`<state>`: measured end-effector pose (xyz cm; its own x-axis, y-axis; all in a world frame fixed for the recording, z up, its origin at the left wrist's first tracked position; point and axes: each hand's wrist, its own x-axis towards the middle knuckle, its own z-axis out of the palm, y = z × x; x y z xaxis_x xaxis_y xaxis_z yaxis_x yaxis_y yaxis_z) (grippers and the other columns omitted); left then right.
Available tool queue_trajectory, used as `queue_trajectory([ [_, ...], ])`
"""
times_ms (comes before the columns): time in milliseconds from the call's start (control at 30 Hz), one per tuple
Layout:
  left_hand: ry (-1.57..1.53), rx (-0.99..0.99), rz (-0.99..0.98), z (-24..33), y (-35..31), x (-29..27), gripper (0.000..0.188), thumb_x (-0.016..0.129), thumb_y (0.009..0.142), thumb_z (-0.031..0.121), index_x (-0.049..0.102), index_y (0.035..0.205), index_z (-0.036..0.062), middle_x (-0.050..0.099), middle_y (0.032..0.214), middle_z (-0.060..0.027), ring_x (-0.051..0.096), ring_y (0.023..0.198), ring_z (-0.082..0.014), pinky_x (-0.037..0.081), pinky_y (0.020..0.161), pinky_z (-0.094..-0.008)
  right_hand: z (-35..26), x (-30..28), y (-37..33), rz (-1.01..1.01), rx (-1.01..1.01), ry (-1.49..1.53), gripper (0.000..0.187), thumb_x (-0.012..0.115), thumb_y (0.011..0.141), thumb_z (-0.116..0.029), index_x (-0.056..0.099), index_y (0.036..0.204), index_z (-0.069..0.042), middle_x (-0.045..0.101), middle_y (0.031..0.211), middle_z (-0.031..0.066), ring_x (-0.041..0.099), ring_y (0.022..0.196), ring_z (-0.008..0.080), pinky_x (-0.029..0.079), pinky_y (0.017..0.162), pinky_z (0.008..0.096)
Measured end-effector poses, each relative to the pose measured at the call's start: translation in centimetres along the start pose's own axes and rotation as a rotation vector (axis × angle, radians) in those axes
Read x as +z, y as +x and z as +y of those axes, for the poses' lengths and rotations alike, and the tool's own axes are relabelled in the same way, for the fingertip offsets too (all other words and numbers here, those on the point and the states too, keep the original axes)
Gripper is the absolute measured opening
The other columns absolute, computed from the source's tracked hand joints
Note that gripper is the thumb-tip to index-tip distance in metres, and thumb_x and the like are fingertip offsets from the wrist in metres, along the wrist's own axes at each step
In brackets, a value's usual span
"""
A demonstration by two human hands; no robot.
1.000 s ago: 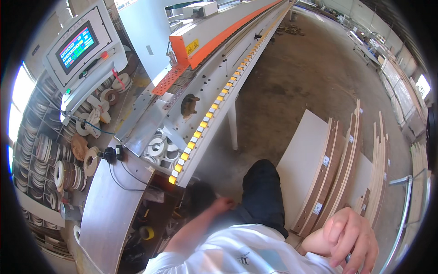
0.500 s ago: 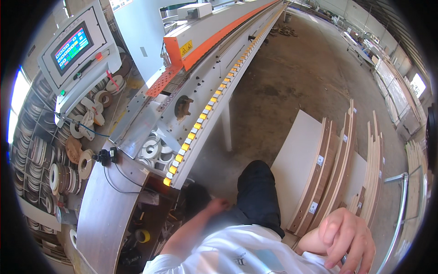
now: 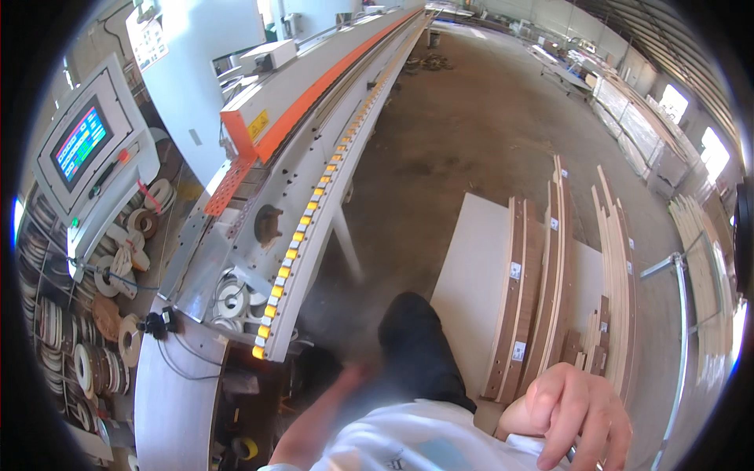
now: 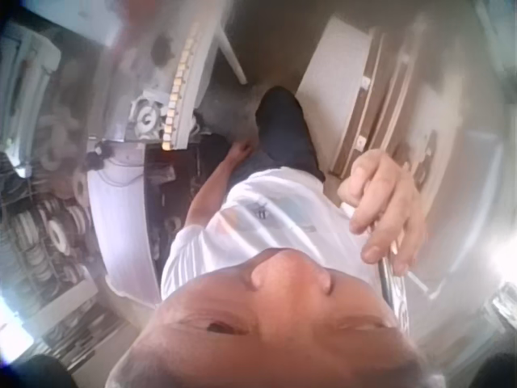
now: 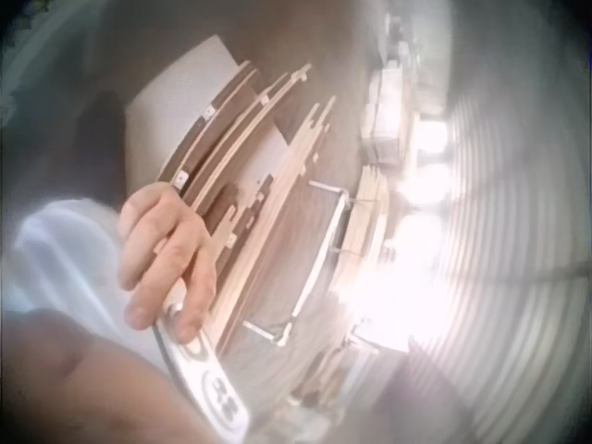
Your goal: Operating an industrial edge banding machine to apply finish to wooden panel edges.
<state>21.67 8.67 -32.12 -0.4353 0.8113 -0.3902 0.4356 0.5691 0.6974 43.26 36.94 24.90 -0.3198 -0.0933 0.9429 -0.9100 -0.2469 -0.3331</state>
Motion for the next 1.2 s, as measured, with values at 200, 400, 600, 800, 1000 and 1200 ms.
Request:
queue_trajectory([
  [200,0.022,0.021,-0.016,-1.2,-0.2,0.3,0.04,0.062,0.098,0.044,0.075,0.112,0.0087,0.074,0.105,-0.0203,0.072,0.098,-0.0386,0.055,0.089,-0.0475,-1.2,-0.1,-0.8,0.027,-0.057,-0.043,0.021,0.069,0.101,-0.034,0.078,0.12,-0.03,0.078,0.113,-0.0005,0.07,0.088,0.0164,0.046,0.07,0.0282],
  [400,-0.07,0.042,-0.077,0.9,0.2,-0.4,0.038,0.063,0.097,0.041,0.075,0.11,0.0068,0.075,0.106,-0.0191,0.071,0.101,-0.039,0.055,0.091,-0.0479,-2.5,0.2,-2.0,0.13,-0.028,-0.102,0.022,0.07,0.101,-0.03,0.077,0.121,-0.032,0.078,0.113,-0.0026,0.071,0.085,0.0151,0.044,0.067,0.0267],
  [600,0.028,0.083,0.128,-5.2,-1.1,1.9,0.027,0.064,0.099,0.03,0.075,0.107,0.0068,0.075,0.097,-0.0138,0.073,0.094,-0.032,0.056,0.088,-0.0436,-2.4,-0.1,-3.1,0.183,-0.066,-0.087,0.022,0.071,0.101,-0.025,0.077,0.121,-0.031,0.078,0.114,-0.0033,0.07,0.082,0.0129,0.041,0.063,0.0259],
  [800,-0.57,-0.14,0.251,15.7,-0.8,-6.5,0.028,0.064,0.103,0.027,0.072,0.117,0.0048,0.074,0.094,-0.0066,0.069,0.085,-0.0173,0.056,0.078,-0.0324,-3.4,-1.2,-6.0,0.201,-0.038,-0.154,0.02,0.071,0.101,-0.027,0.077,0.119,-0.031,0.077,0.117,-0.0041,0.069,0.087,0.013,0.042,0.064,0.0272],
  [1000,-0.288,0.135,-0.383,29.3,3.0,-10.5,0.031,0.06,0.105,0.018,0.067,0.132,0.0043,0.067,0.089,-0.0002,0.062,0.079,-0.0087,0.05,0.067,-0.0252,-3.4,-1.5,-6.2,0.157,-0.011,-0.124,0.021,0.071,0.1,-0.024,0.077,0.119,-0.032,0.076,0.118,-0.0044,0.069,0.087,0.0132,0.043,0.065,0.0277],
  [1200,-0.595,0.172,-0.38,27.5,1.9,-10.4,0.028,0.063,0.105,0.016,0.068,0.129,0.005,0.068,0.093,0.0006,0.062,0.083,-0.0083,0.051,0.071,-0.0253,-4.2,-1.5,-6.8,0.217,-0.009,-0.209,0.021,0.072,0.1,-0.023,0.077,0.119,-0.031,0.077,0.117,-0.0056,0.069,0.086,0.0125,0.042,0.064,0.0284],
])
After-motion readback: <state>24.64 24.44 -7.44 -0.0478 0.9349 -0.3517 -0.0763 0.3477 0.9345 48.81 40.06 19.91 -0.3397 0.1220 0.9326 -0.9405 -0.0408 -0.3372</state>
